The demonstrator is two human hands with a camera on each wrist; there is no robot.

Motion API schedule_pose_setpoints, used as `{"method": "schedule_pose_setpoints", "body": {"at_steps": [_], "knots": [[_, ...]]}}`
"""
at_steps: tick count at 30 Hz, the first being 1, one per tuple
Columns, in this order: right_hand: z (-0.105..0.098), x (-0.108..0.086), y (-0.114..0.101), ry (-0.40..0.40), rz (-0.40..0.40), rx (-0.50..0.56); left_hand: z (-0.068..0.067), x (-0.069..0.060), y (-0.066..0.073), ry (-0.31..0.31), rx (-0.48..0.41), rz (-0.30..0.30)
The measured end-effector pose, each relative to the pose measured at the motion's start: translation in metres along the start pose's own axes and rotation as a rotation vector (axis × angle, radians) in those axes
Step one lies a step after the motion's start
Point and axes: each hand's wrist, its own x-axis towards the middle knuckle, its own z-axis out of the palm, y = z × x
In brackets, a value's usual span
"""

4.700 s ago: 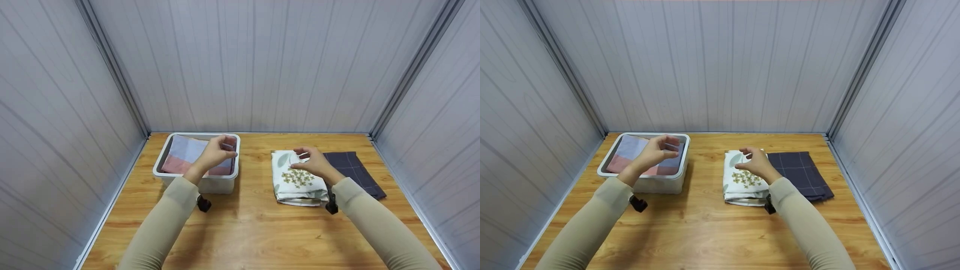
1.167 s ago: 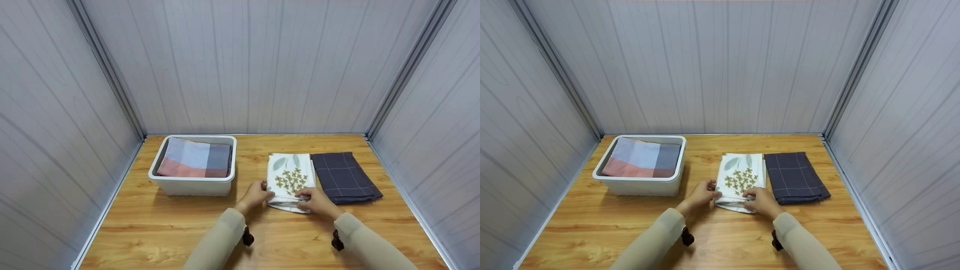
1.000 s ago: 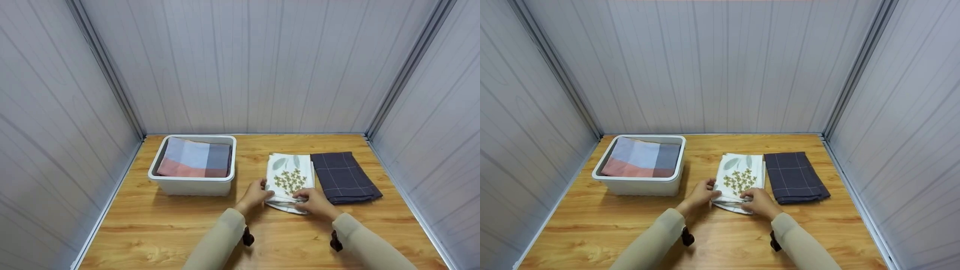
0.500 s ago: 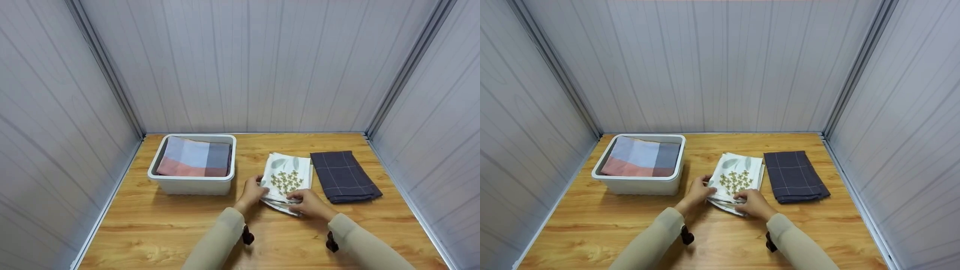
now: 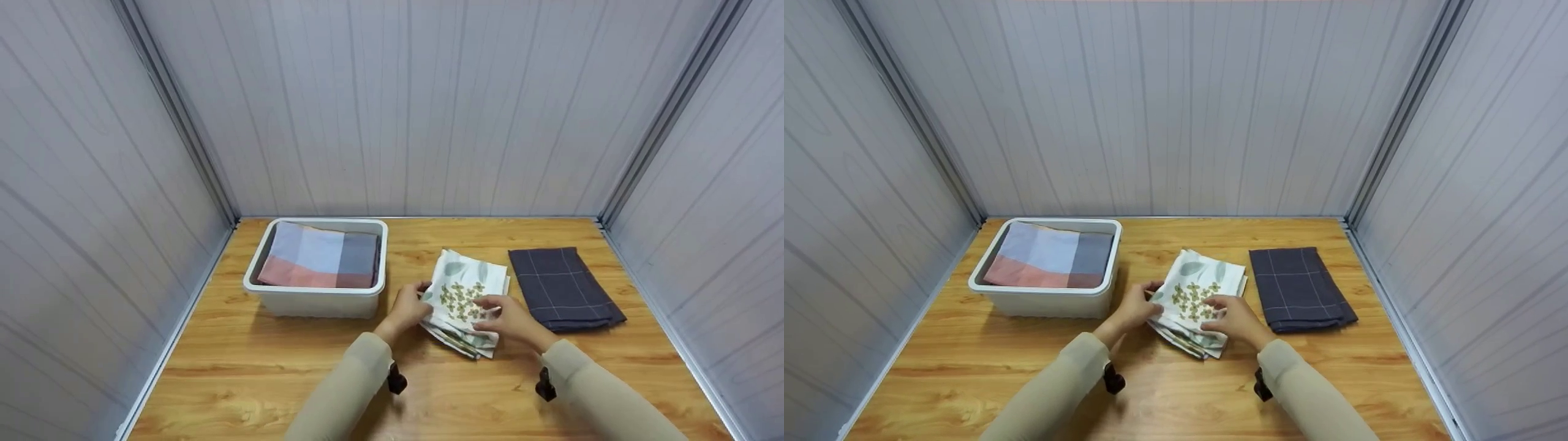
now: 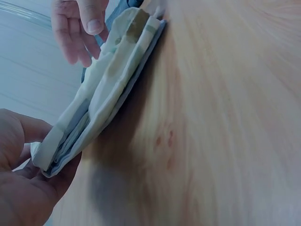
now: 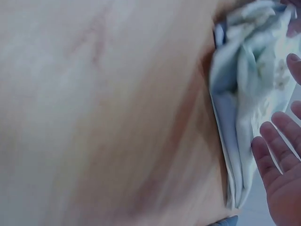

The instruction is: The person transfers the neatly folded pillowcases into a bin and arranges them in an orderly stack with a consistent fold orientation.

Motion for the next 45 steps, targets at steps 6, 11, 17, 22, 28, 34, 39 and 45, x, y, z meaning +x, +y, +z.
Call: {"method": "schedule_pose_setpoints", "body": {"at_steps": [6, 11, 17, 22, 28, 34, 39, 45], "knots": [[-0.008, 0.006, -0.008, 0.003, -0.009, -0.027, -0.009, -0.005, 0.008, -0.052, 0.018, 0.028], [-0.013, 0.010, -0.015, -0.008, -0.017, -0.071, -0.016, -0.008, 0.014, -0.097, 0.047, 0.096], [-0.018, 0.014, -0.021, -0.001, 0.017, -0.099, -0.027, -0.012, 0.023, -0.202, 0.095, 0.163], [-0.020, 0.019, -0.024, 0.002, 0.032, -0.116, -0.036, -0.016, 0.029, -0.276, 0.167, 0.226], [-0.024, 0.028, -0.030, -0.006, 0.052, -0.132, -0.046, -0.020, 0.035, -0.351, 0.239, 0.277], [-0.028, 0.041, -0.040, -0.037, 0.077, -0.174, -0.052, -0.023, 0.037, -0.375, 0.306, 0.285], [-0.027, 0.054, -0.046, -0.056, 0.032, -0.289, -0.057, -0.026, 0.038, -0.394, 0.330, 0.252], [-0.023, 0.067, -0.046, -0.061, -0.012, -0.335, -0.063, -0.029, 0.038, -0.416, 0.342, 0.246]]}}
